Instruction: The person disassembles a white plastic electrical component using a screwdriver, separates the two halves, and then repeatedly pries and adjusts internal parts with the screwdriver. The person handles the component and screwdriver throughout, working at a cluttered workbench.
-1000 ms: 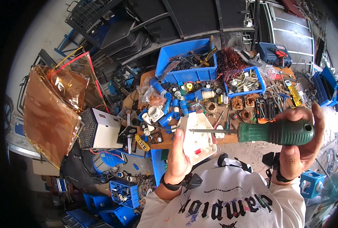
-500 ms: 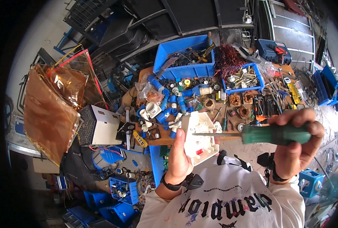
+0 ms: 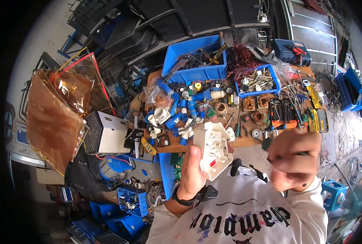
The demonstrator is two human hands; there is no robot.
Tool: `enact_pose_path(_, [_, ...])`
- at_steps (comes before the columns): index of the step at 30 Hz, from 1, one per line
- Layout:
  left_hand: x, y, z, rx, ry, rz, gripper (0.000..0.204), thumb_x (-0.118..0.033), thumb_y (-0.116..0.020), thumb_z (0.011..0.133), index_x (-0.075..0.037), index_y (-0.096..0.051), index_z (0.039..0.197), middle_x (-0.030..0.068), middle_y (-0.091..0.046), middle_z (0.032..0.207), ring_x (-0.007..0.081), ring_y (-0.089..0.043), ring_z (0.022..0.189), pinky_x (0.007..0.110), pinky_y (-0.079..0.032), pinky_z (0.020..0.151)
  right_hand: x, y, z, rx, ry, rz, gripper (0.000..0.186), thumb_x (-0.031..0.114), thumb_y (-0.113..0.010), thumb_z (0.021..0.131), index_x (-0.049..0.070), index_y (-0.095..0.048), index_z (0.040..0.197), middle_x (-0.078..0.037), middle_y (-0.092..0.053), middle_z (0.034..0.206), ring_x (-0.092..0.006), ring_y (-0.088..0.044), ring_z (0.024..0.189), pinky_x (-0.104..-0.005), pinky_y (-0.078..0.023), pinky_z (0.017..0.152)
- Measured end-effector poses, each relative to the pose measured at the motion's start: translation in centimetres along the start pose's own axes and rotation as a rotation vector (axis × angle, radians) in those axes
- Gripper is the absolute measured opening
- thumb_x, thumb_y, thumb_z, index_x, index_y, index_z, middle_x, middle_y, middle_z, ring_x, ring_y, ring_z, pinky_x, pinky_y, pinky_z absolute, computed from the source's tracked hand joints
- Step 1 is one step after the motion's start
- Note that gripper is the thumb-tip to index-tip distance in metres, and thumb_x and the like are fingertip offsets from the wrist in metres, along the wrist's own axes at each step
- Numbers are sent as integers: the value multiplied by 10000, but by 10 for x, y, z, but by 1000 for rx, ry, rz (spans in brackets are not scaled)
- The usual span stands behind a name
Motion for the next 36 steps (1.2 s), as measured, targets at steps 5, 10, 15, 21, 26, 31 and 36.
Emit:
enact_pose_path(5, [-14,-13,-1,-45,-79,161,773,-541,-336,930,54,-225,1410,152,-509,1225,211,-538,1065,322,-430,904,-15,-46,4,236,-77,-252,280,211,-798,652,83,-660,860,-25,-557,788,-144,-573,596,-266,-446,454])
enact_pose_path(10, [-18,-15,1,-27,-132,290,769,-534,-344,924,83,-273,1378,170,-479,1263,232,-474,1162,340,-363,978,-24,-57,3,265,-164,-233,309,201,-816,642,56,-665,868,-56,-560,778,-176,-569,618,-285,-458,509])
enact_pose_path(15, [-17,-17,4,0,-116,320,780,-545,-351,921,94,-284,1365,172,-460,1283,239,-455,1177,350,-339,996,-28,-56,2,232,-164,-215,232,161,-782,653,91,-660,838,-28,-549,802,-164,-581,594,-284,-468,461])
enact_pose_path(21, [-20,-19,6,53,-112,357,783,-542,-349,926,101,-276,1366,178,-429,1313,242,-422,1214,358,-314,1020,-32,-55,4,226,-233,-146,201,85,-773,665,82,-674,839,-39,-549,802,-172,-583,606,-290,-474,482])
enact_pose_path(26, [-20,-16,7,22,-111,340,795,-546,-365,920,93,-256,1380,174,-441,1301,238,-440,1197,356,-328,1009,-43,-56,5,240,-399,4,149,12,-749,690,51,-682,817,-64,-561,809,-191,-595,692,-288,-487,569])
enact_pose_path(31, [-14,-18,7,41,-49,189,811,-553,-394,908,83,-247,1388,165,-456,1281,223,-465,1167,335,-350,988,-48,-59,4,269,-495,75,139,-9,-737,704,43,-686,821,-68,-567,816,-194,-590,747,-298,-489,647])
enact_pose_path(36, [-5,-16,0,58,48,107,811,-560,-390,911,65,-227,1401,158,-450,1290,210,-461,1174,323,-348,991,-43,-59,6,283,-453,32,163,-27,-732,695,37,-681,836,-75,-556,813,-201,-590,739,-313,-511,705])
Point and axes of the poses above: each hand's wrist, its own z-axis towards the middle knuckle, its own y-axis out of the back of the hand, x = y × z, the point moved 10 cm from there along z, towards the middle knuckle
